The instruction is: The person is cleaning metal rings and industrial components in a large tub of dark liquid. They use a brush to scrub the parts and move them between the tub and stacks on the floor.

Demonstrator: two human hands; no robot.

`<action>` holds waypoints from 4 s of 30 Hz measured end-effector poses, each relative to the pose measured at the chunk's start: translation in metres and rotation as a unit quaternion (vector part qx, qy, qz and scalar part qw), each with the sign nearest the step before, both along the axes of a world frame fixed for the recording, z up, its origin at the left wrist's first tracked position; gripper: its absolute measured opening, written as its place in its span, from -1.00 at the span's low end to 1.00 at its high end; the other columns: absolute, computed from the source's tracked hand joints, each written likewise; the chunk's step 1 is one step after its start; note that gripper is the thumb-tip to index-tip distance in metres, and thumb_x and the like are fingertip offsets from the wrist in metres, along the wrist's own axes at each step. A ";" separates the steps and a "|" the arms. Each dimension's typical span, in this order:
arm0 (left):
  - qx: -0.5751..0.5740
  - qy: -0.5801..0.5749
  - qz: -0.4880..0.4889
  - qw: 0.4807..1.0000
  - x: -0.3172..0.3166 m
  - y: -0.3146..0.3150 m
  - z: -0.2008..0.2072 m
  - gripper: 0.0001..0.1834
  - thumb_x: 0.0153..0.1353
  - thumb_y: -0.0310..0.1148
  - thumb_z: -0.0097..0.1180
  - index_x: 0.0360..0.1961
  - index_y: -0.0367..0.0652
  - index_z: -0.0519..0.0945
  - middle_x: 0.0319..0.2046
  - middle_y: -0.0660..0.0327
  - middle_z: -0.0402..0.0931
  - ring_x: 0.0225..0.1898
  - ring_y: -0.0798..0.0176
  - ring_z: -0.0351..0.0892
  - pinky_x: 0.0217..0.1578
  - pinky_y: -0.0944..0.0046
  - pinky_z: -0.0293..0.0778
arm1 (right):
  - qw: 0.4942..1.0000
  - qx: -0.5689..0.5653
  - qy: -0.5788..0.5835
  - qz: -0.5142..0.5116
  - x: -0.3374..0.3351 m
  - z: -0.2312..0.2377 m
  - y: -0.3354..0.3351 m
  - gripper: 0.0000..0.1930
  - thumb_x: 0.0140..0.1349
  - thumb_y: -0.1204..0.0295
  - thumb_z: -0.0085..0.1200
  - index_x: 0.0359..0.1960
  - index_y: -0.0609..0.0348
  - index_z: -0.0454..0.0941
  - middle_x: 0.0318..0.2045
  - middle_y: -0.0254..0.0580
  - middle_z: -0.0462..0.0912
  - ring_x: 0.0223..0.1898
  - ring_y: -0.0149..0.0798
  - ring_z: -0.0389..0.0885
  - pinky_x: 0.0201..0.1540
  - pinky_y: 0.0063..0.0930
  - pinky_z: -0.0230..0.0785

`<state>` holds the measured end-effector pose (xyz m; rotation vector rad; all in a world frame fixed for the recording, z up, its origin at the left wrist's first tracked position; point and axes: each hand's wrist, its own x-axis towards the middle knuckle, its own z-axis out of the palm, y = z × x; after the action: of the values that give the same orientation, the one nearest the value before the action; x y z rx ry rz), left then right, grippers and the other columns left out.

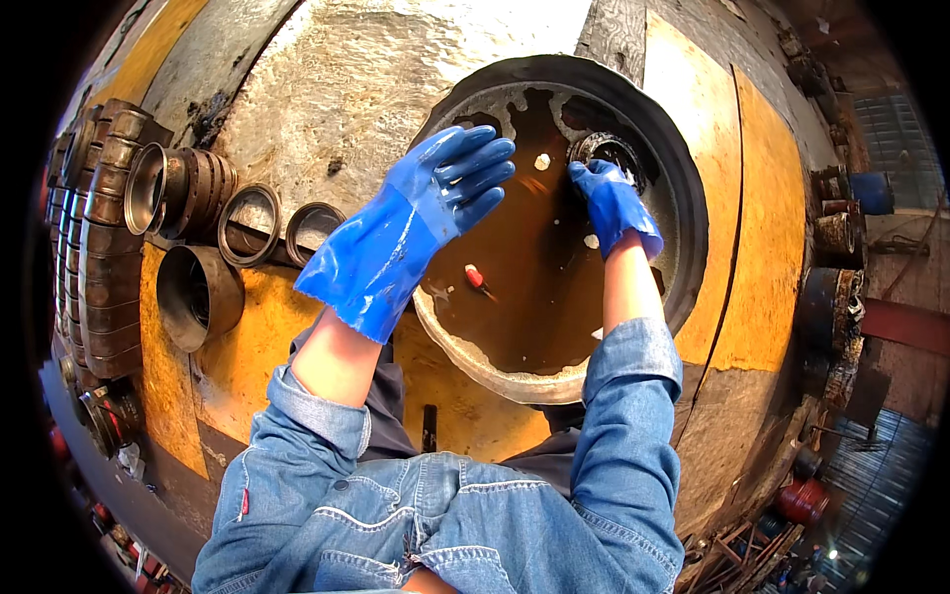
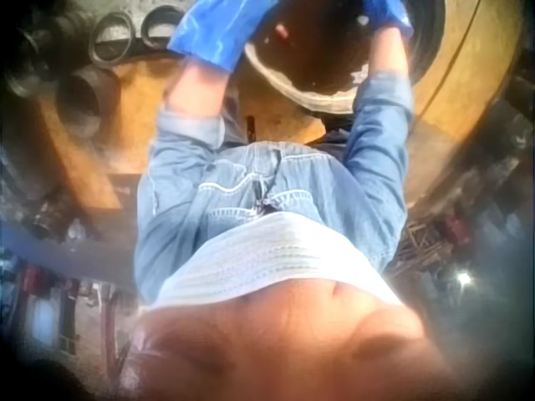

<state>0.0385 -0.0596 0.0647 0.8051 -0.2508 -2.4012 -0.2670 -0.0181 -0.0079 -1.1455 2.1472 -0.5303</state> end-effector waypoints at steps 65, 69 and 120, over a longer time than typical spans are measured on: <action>-0.070 -0.036 0.057 0.995 0.040 -0.008 0.004 -0.55 0.59 -0.08 -0.06 0.26 -0.09 0.64 0.23 0.11 0.67 0.21 0.04 0.69 0.09 -0.02 0.69 | 0.943 0.180 -0.250 0.126 0.115 0.036 0.146 -0.50 0.36 0.01 0.30 -0.02 0.26 0.68 -0.20 -0.26 0.74 -0.16 -0.39 0.60 0.00 -0.47 0.38; -0.074 -0.025 0.046 0.996 0.032 -0.009 0.003 -0.57 0.59 -0.09 -0.07 0.24 -0.07 0.65 0.21 0.13 0.69 0.19 0.05 0.70 0.08 -0.01 0.69 | 0.939 0.152 -0.300 0.070 0.139 0.006 0.110 -0.56 0.34 0.18 0.34 0.00 0.34 0.65 -0.22 -0.21 0.75 -0.22 -0.39 0.67 -0.10 -0.49 0.49; -0.108 0.009 0.027 0.994 0.029 -0.002 -0.022 -0.60 0.57 -0.08 -0.01 0.18 -0.09 0.67 0.18 0.11 0.71 0.18 0.08 0.70 0.06 0.04 0.73 | 0.943 0.225 -0.159 0.185 0.090 0.002 0.160 -0.50 0.33 0.17 0.23 0.06 0.43 0.56 -0.15 -0.01 0.71 -0.15 -0.33 0.64 -0.02 -0.42 0.52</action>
<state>0.0675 -0.0620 0.0429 0.6827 -0.4661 -2.2821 -0.1770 0.1419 -0.0057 -1.0773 1.6083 -0.0379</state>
